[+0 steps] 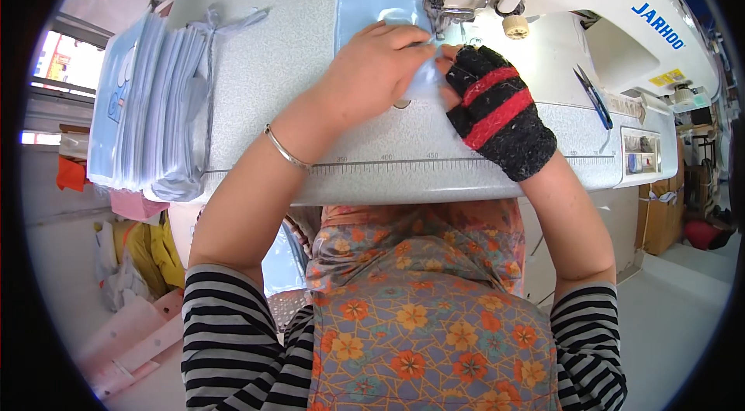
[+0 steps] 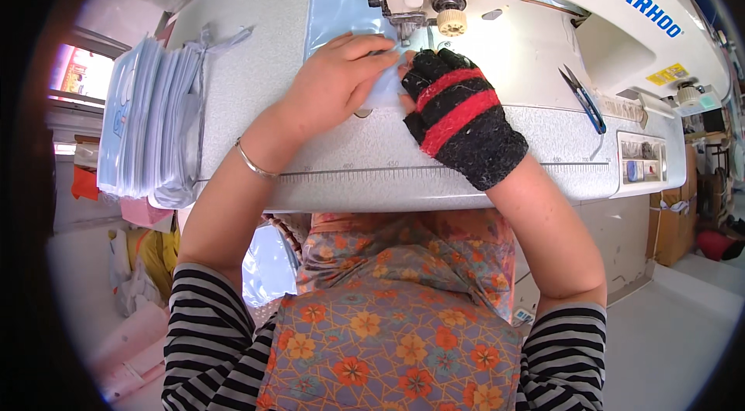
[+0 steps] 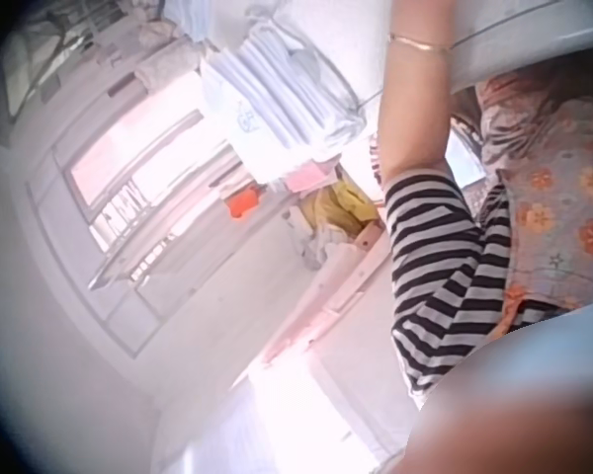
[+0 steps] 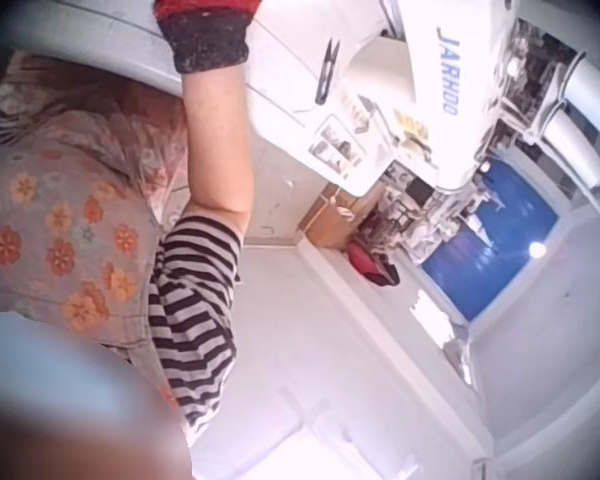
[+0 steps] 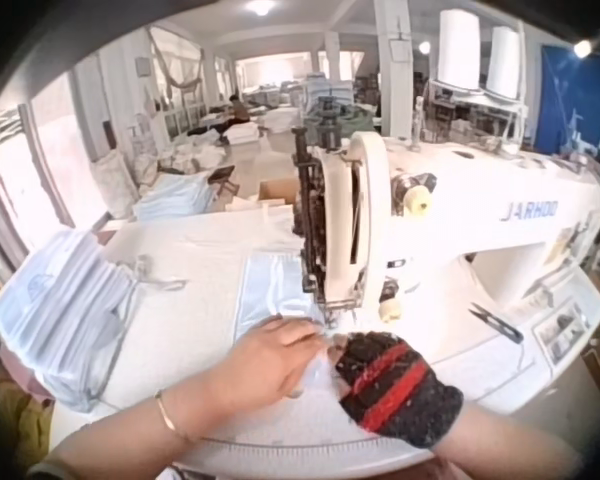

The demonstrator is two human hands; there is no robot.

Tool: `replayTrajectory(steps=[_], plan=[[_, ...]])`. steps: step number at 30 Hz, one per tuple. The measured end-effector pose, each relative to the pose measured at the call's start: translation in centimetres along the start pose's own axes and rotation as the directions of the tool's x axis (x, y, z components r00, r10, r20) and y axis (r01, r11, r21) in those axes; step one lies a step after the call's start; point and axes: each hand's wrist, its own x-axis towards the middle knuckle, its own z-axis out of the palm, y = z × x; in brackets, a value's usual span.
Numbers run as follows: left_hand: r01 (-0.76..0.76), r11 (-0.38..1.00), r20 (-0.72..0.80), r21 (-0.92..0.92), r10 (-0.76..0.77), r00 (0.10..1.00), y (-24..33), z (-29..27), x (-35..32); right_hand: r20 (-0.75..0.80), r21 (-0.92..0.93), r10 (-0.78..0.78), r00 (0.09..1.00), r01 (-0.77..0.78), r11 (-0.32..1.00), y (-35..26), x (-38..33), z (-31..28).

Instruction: The person is using a sewing machine to stitch light blue pouches or small bags.

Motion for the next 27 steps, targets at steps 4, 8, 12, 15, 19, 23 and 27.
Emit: replayTrajectory(steps=[4,8,12,15,19,23,27], plan=[[-0.051,0.998,0.016,-0.042,0.052,0.999,-0.3,-0.2,-0.2,-0.047,0.001,0.012,0.999,-0.012,1.0,-0.3,0.2,-0.1],[-0.047,0.998,0.002,-0.043,0.047,0.999,-0.4,-0.1,-0.6,0.004,0.037,0.005,1.0,-0.005,0.999,-0.9,-0.3,-0.5],[-0.049,0.998,0.023,-0.032,0.05,0.998,-0.9,-0.2,-0.7,0.002,-0.007,-0.01,1.0,0.01,1.0,-1.2,-0.2,-0.3],[-0.053,0.999,0.049,0.011,0.053,0.997,-1.3,-0.3,-0.8,-0.021,-0.029,0.0,1.0,0.0,1.0,-1.1,-0.1,0.1],[-0.037,0.997,0.087,0.074,0.031,0.996,-1.6,-0.2,-0.7,-0.014,-0.1,-0.007,1.0,0.005,0.995,-1.0,0.1,0.4],[-0.002,0.996,0.097,0.09,-0.007,0.995,-1.7,0.0,-0.6,0.007,-0.139,0.023,1.0,-0.022,0.99,-1.0,0.3,0.5],[0.033,0.993,0.085,0.114,-0.043,0.995,-1.5,0.2,-0.7,0.032,-0.111,0.009,0.999,-0.005,0.994,-1.2,0.3,0.4]])
